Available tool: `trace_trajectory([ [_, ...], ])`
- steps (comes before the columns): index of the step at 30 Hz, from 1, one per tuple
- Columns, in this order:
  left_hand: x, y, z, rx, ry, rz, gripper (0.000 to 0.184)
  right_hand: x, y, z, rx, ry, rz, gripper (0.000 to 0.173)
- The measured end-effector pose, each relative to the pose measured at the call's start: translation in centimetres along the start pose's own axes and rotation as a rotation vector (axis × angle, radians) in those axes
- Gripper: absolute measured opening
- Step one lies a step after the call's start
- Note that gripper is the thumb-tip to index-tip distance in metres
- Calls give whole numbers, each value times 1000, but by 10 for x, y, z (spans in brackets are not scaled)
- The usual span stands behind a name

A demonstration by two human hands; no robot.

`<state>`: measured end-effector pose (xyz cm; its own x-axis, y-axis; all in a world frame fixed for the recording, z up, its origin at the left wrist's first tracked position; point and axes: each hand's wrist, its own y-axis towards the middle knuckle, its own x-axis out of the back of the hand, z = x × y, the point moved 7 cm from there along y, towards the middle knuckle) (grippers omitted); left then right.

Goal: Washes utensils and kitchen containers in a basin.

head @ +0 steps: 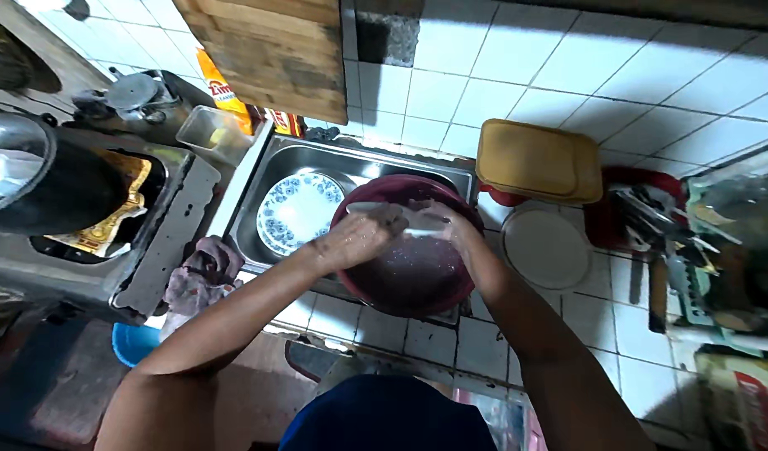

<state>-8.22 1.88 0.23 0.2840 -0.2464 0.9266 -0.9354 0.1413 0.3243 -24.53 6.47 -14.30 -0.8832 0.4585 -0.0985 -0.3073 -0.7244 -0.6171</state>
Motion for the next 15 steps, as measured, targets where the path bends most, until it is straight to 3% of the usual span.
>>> trace_trajectory([
  [2, 20, 3, 22, 204, -115, -82, 32, 1, 18, -4, -34, -111, 70, 40],
  [5, 30, -10, 65, 641, -372, -261, 37, 17, 32, -1, -62, -316, -156, 49],
  [9, 8, -42, 102, 1091, -791, -387, 36, 39, 47, -12, 1, -342, -412, 43],
  [11, -4, -50, 107, 1190, -852, -415, 41, 36, 53, -34, 53, -67, -559, 46],
  [12, -11, -52, 109, 1218, -853, -415, 44, 20, 46, -41, 65, 190, -533, 43],
  [14, -25, -54, 114, 1266, -845, -404, 48, -25, 46, -38, 127, 739, -314, 28],
  [15, -32, -55, 117, 1284, -863, -412, 48, -48, 44, -24, 189, 935, -180, 30],
])
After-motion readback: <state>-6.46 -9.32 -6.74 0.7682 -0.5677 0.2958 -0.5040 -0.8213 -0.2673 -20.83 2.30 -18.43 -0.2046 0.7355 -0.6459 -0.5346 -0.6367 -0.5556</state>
